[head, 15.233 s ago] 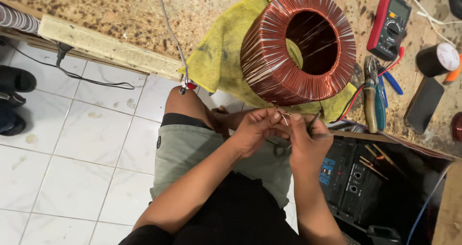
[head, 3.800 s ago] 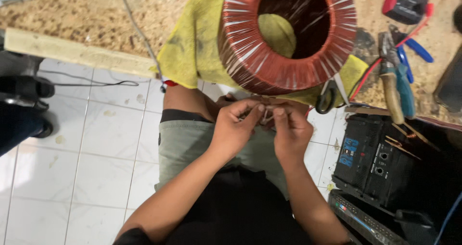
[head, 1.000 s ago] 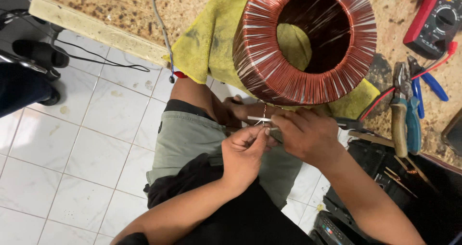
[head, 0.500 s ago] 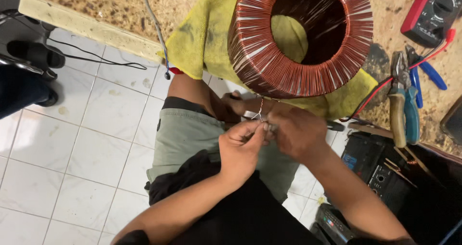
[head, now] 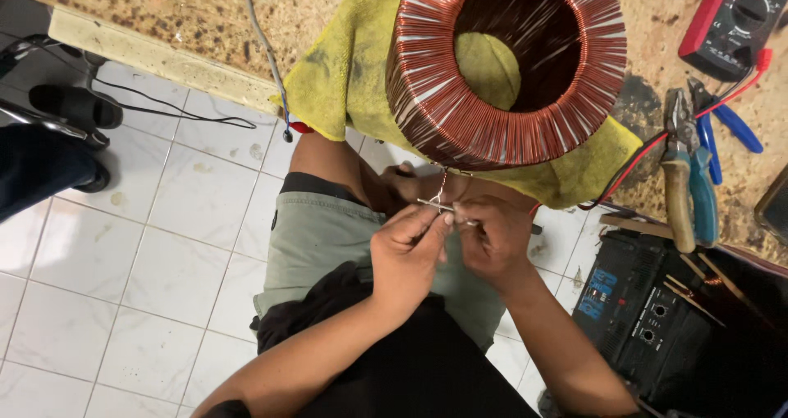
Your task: The person sits on the floor and uses pliers and scissors to strip and trim the ends of copper wires attached to a large toroidal coil. They repeatedly twist and cut the wire ends to prepare them for connection.
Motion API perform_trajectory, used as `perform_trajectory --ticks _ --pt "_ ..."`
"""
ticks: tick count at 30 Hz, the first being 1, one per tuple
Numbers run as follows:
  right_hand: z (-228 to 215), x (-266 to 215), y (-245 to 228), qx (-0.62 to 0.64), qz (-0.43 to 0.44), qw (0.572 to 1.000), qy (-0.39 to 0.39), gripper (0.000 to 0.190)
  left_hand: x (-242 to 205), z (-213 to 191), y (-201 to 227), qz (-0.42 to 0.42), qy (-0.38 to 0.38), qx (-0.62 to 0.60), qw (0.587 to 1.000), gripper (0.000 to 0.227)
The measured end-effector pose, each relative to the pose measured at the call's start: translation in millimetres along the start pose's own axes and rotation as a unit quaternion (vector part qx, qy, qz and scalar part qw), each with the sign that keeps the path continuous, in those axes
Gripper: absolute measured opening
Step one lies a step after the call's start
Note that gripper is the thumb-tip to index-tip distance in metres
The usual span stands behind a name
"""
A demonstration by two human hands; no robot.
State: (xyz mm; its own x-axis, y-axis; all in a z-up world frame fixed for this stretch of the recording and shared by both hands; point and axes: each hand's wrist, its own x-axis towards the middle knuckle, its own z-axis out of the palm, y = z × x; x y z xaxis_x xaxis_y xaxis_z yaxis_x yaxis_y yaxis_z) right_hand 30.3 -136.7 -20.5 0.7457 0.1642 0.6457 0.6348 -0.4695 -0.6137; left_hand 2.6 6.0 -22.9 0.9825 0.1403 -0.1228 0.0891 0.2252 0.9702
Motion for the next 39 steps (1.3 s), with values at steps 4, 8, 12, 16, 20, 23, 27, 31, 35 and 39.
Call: perform_trajectory --ticks 4,8,12,16,20,23,27,31,35,39 --pt "7.0 -4.5 4.0 0.028 0.021 0.999 0.033 0.006 0.6 3.4 -3.3 0.021 -0.016 0.004 1.000 0.016" --pt "16.5 -13.0 -4.3 0.038 0.016 0.997 0.065 0.014 -5.3 0.3 1.0 0.043 -0.021 -0.001 0.999 0.021" --pt "19.8 -28.4 -5.7 0.043 0.088 0.991 0.092 0.011 -1.3 -6.1 2.8 0.056 -0.041 0.039 0.997 0.026" --pt "30.7 -41.3 -7.9 0.057 0.115 0.977 0.170 0.013 0.9 -3.9 11.6 0.066 -0.046 0.043 0.996 0.030" --pt "25.9 -39.3 0.1 0.009 0.142 0.977 0.158 0.014 2.8 -2.4 5.3 0.093 -0.034 0.047 0.994 0.037" --pt "29.4 -36.0 6.6 0.017 0.130 0.983 0.132 0.014 3.3 -2.7 0.5 0.105 -0.016 0.058 0.993 0.035" --pt "30.3 -53.4 18.6 0.020 0.120 0.985 0.126 0.018 9.6 -2.6 8.4 0.122 -0.014 0.076 0.990 0.022" --pt "26.6 -43.5 6.1 0.077 0.155 0.974 0.145 0.012 4.6 -4.5 3.4 0.118 -0.021 0.075 0.990 0.032" --pt "26.5 -44.5 9.0 0.026 0.138 0.984 0.112 0.010 7.9 -6.9 -1.3 0.121 -0.025 0.071 0.990 0.027" --pt "16.6 -36.0 -16.5 0.021 0.134 0.984 0.120 0.009 2.4 -12.3 0.4 0.123 -0.056 0.079 0.988 0.042"
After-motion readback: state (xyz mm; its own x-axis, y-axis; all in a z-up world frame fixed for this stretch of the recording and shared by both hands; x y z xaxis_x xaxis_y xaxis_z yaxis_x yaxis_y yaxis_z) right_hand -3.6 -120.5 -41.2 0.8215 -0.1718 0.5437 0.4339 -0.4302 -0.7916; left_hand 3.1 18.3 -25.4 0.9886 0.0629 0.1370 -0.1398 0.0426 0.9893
